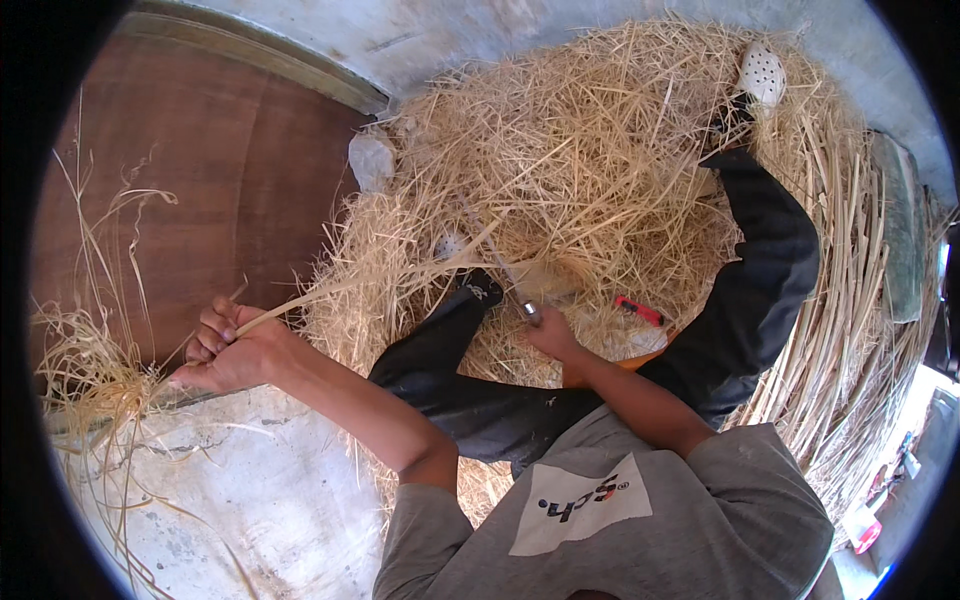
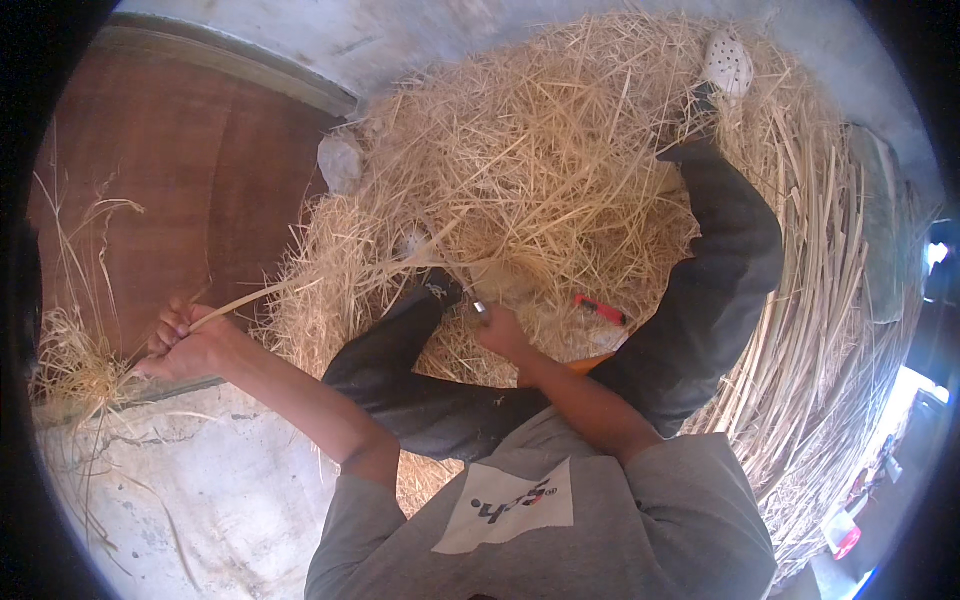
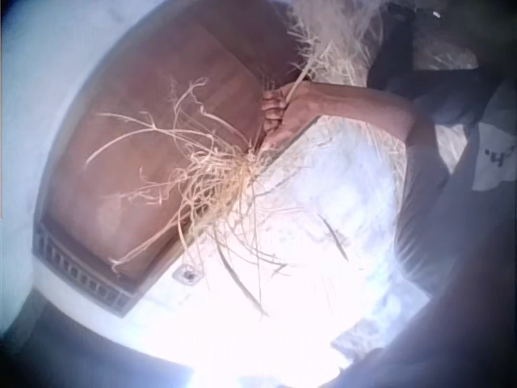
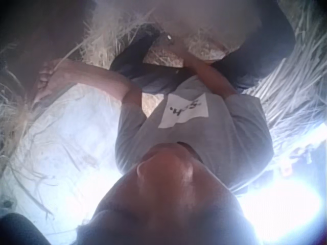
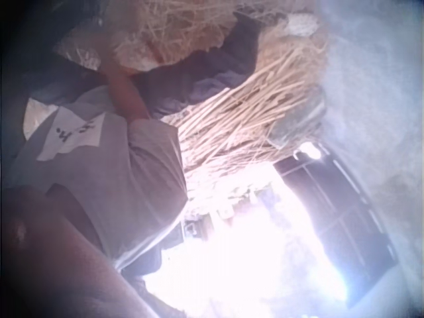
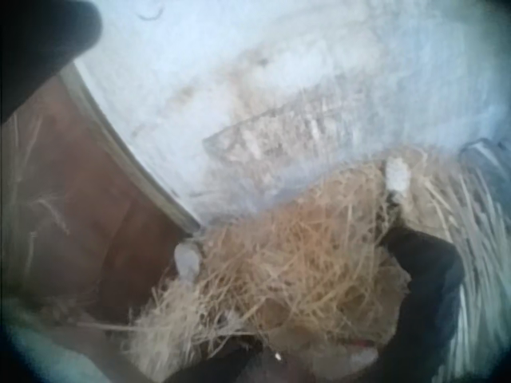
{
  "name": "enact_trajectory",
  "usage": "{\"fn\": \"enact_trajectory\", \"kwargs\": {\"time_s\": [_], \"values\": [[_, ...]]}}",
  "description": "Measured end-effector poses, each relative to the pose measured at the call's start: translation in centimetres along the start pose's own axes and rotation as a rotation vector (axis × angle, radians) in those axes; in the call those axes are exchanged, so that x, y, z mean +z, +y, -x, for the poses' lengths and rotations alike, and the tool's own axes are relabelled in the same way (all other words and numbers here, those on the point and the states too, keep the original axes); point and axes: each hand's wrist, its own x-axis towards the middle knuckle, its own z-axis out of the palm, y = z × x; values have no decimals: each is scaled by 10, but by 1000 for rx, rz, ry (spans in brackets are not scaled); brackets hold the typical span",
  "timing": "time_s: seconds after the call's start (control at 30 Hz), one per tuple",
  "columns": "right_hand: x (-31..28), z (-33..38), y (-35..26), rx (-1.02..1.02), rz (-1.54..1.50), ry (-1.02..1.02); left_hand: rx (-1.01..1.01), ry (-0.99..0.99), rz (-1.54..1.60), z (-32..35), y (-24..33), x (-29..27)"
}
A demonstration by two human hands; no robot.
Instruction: The person sits on a pile of dried straw and uses a red utility knife to strip the outer layers from a long dried plant stalk. They then switch to a machete to further scrape and clean the stalk, removing fibrous material.
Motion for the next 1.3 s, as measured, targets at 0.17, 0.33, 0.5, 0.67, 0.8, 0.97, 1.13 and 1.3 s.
{"fn": "enact_trajectory", "kwargs": {"time_s": [0.17, 0.33, 0.5, 0.67, 0.8, 0.97, 1.13, 1.3], "values": [[-24, 0, -41, 87, -29, -86, 5, -19, 18, -1, -1, -8], [-16, 0, -85, -82, -46, -83, -9, -21, -7, 0, 1, -6], [-22, 1, 26, 79, 205, 25, -8, 17, -1, -2, 0, -3], [-38, -2, 3, 297, 114, -116, 0, 15, -9, -4, -3, -12], [-25, -5, 20, 164, 154, -127, -5, 55, -71, 0, -1, -1], [-48, 4, 81, 279, 382, -201, -3, 96, -52, -1, 1, -5], [-79, -5, 118, 205, 536, -175, -14, 74, -81, -6, 2, -7], [-54, -7, 122, -64, 484, -172, -4, 95, -112, 2, 3, 4]]}}
